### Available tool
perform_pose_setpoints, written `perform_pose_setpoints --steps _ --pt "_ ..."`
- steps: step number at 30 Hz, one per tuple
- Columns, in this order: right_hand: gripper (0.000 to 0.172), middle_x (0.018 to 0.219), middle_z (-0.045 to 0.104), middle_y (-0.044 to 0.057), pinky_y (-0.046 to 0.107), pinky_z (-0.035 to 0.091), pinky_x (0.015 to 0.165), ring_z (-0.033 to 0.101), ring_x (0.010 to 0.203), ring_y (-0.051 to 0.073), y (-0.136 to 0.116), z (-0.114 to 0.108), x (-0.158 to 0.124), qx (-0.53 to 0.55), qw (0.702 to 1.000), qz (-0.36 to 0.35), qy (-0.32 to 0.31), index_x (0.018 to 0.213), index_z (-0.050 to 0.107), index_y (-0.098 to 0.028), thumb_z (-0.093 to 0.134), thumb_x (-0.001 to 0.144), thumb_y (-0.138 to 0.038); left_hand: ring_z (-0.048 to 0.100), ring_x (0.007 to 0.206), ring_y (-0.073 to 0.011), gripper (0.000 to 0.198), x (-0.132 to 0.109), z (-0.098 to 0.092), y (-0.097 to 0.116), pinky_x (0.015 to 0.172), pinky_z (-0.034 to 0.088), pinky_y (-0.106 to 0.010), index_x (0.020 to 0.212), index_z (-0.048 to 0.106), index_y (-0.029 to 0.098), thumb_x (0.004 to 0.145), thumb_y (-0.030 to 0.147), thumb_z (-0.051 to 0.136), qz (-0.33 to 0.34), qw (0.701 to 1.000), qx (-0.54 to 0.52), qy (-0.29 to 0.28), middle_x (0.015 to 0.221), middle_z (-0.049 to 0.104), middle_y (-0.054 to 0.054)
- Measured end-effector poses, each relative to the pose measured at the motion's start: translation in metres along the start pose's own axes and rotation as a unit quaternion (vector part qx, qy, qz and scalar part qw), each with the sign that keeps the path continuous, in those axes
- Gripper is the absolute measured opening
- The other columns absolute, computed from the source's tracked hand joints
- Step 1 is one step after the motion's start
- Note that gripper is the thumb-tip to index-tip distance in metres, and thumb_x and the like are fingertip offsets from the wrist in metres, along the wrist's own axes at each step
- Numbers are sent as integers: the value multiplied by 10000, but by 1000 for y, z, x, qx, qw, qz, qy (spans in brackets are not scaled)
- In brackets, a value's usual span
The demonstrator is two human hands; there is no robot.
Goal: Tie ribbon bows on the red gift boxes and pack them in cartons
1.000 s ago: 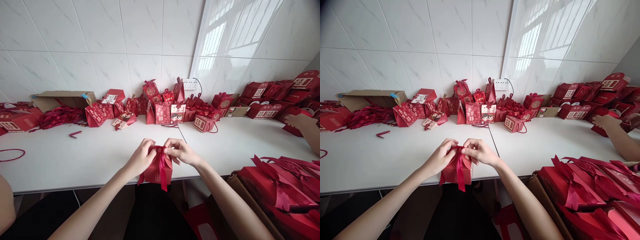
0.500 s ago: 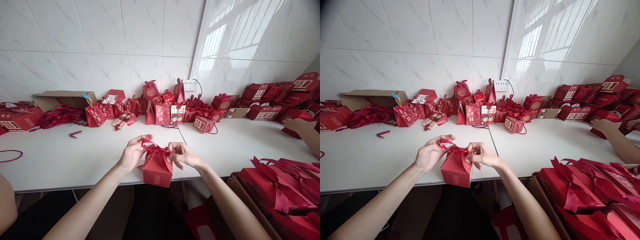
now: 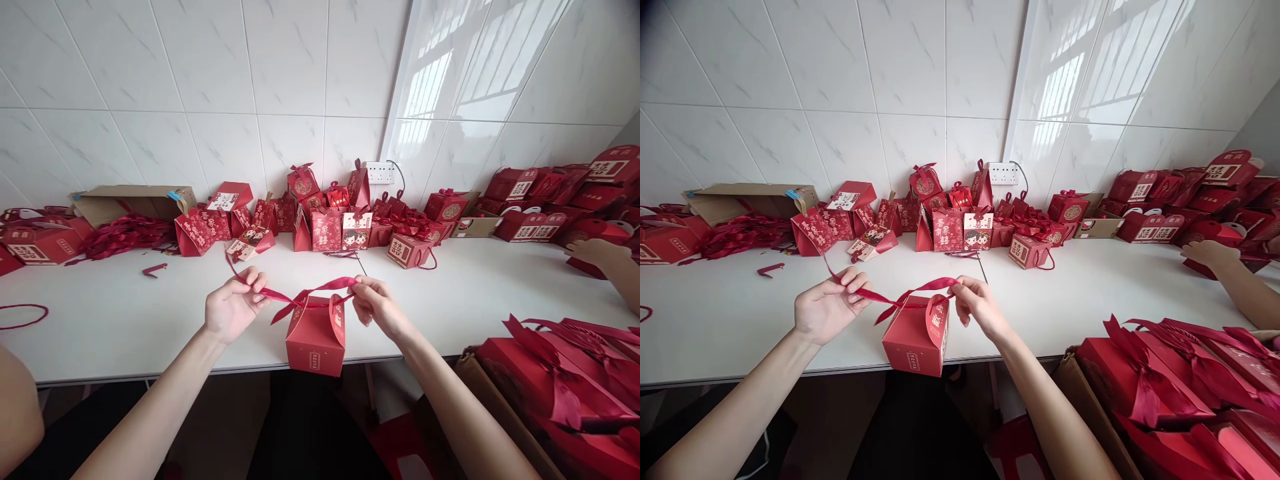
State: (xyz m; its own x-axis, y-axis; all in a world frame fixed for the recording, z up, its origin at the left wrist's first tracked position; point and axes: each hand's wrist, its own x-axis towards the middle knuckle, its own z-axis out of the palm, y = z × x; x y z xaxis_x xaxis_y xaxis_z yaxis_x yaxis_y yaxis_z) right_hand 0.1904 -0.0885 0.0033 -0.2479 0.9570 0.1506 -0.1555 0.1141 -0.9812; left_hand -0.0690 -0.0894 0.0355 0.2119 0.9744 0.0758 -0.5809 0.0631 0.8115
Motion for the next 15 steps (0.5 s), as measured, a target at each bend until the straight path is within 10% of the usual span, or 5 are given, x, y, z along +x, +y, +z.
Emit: perform_pose_setpoints --steps 7,15 --pt "245 711 517 -8 184 310 344 540 623 130 -8 -9 2 134 980 -31 146 693 484 -211 618 702 -416 432 526 -101 115 3 1 6 486 455 -209 589 376 176 570 103 462 39 998 -16 45 617 372 5" --pt "300 533 405 -64 143 217 252 324 374 42 -1 -38 -9 275 934 -1 228 611 372 -214 657 642 -303 498 592 -121 245 7 -13 17 579 508 -221 567 222 188 509 131 453 84 990 -81 73 606 370 -8"
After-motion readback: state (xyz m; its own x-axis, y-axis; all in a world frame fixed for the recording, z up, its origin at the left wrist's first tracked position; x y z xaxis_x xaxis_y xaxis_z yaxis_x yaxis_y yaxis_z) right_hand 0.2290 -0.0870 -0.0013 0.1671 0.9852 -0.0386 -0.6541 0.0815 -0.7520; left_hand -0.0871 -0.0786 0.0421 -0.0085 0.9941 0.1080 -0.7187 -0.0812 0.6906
